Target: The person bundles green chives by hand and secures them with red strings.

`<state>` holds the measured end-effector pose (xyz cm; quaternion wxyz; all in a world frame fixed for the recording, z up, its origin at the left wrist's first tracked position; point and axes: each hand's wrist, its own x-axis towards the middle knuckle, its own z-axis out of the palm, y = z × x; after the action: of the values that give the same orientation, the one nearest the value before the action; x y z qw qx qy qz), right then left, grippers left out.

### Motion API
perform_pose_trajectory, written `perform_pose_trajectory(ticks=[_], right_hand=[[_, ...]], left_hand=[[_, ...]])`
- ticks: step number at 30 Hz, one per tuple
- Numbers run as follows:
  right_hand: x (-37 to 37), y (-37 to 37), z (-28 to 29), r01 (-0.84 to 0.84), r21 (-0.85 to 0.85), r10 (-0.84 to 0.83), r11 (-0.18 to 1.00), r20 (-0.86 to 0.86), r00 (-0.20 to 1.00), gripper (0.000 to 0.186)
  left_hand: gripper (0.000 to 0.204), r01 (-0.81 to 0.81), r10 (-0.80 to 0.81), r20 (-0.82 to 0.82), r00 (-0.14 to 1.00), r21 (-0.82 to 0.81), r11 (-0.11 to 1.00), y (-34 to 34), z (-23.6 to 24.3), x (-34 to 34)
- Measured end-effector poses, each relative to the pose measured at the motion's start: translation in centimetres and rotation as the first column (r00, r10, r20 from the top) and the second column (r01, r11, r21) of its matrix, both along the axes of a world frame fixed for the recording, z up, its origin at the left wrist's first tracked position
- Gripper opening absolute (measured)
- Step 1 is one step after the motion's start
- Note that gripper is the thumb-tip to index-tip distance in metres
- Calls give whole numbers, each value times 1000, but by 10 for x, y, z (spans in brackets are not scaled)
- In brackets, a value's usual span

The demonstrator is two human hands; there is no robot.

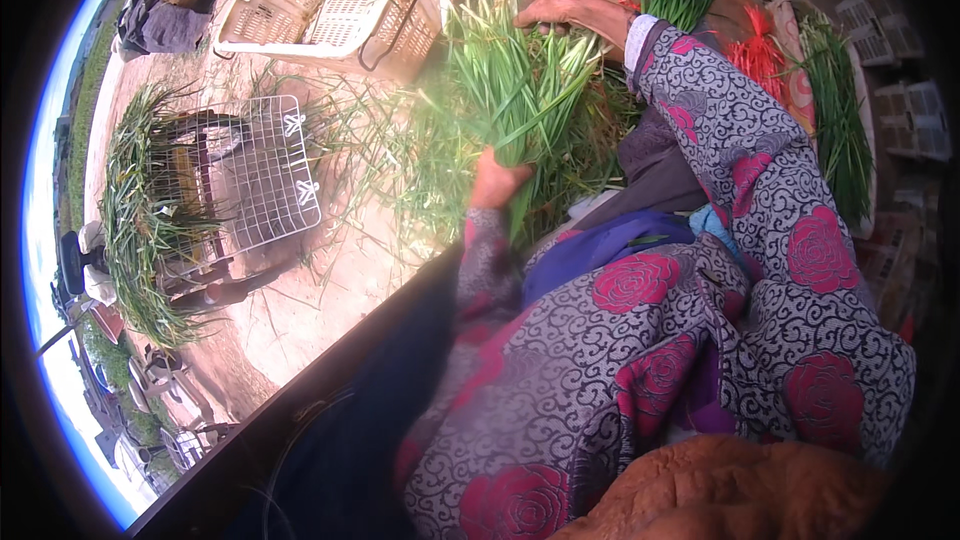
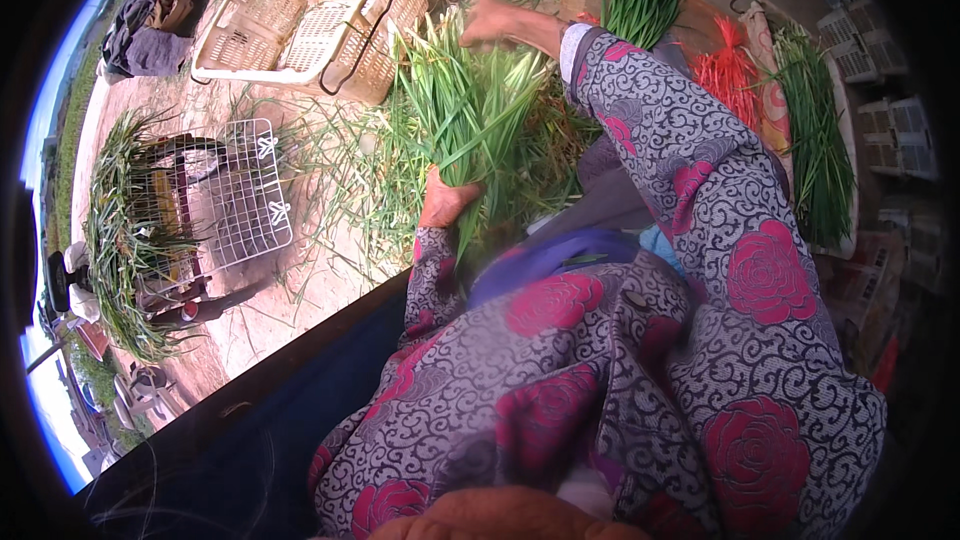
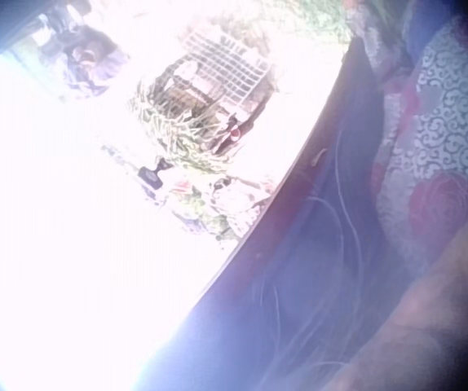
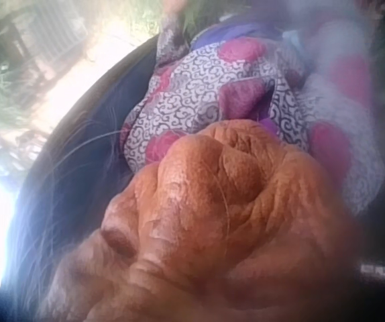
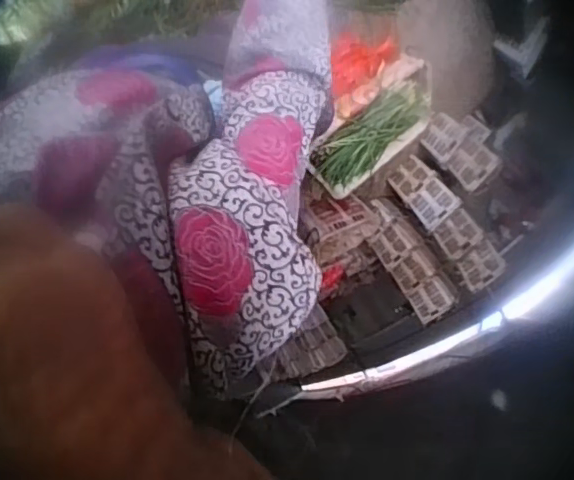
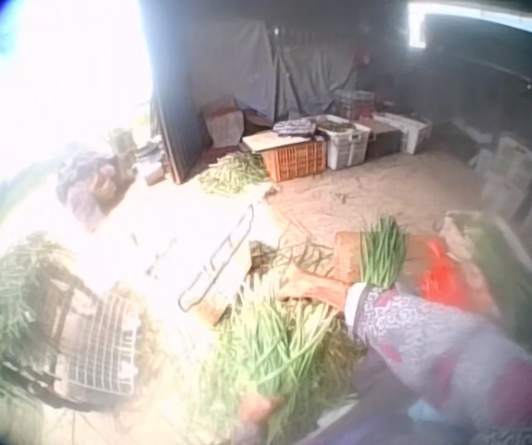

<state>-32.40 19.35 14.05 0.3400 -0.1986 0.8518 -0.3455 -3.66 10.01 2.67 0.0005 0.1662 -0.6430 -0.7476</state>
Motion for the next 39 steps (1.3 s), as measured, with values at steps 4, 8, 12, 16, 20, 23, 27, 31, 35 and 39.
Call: perform_pose_trajectory(ticks=[4,8,12,16,20,23,27,31,35,39], right_hand=[[0,8,-7,-21,40,22,999,-31,999,12],[-26,16,-8,49,-70,-68,996,-298,952,17],[-91,48,12,311,-411,-493,857,-477,728,37],[-64,25,49,-48,-413,-311,910,-753,579,36],[-12,-6,15,-505,-170,-85,846,-979,186,35],[8,-3,-12,-558,150,222,816,-973,63,31],[10,-2,0,-609,525,746,594,-644,171,12],[-1,18,-16,-608,349,527,713,-838,138,6],[-30,31,-22,-456,337,422,824,-902,96,16],[-46,37,-23,-396,90,261,914,-877,404,15]], left_hand=[[39,19,-20,27,999,42,999,4,8,1],[41,43,-43,10,999,28,999,-1,11,0],[40,93,-93,-43,995,-7,996,1,-7,-7],[41,86,-88,-12,996,-89,992,-6,-15,2],[46,168,-169,9,986,-158,973,-4,-9,2],[44,204,-207,9,978,-208,956,7,-7,-5],[36,217,-219,18,976,-230,949,0,-18,3],[30,198,-214,-25,977,-279,939,0,-45,-5],[33,202,-211,-15,977,-234,951,3,-39,-7],[37,212,-249,-104,963,-278,937,7,-23,-15]])
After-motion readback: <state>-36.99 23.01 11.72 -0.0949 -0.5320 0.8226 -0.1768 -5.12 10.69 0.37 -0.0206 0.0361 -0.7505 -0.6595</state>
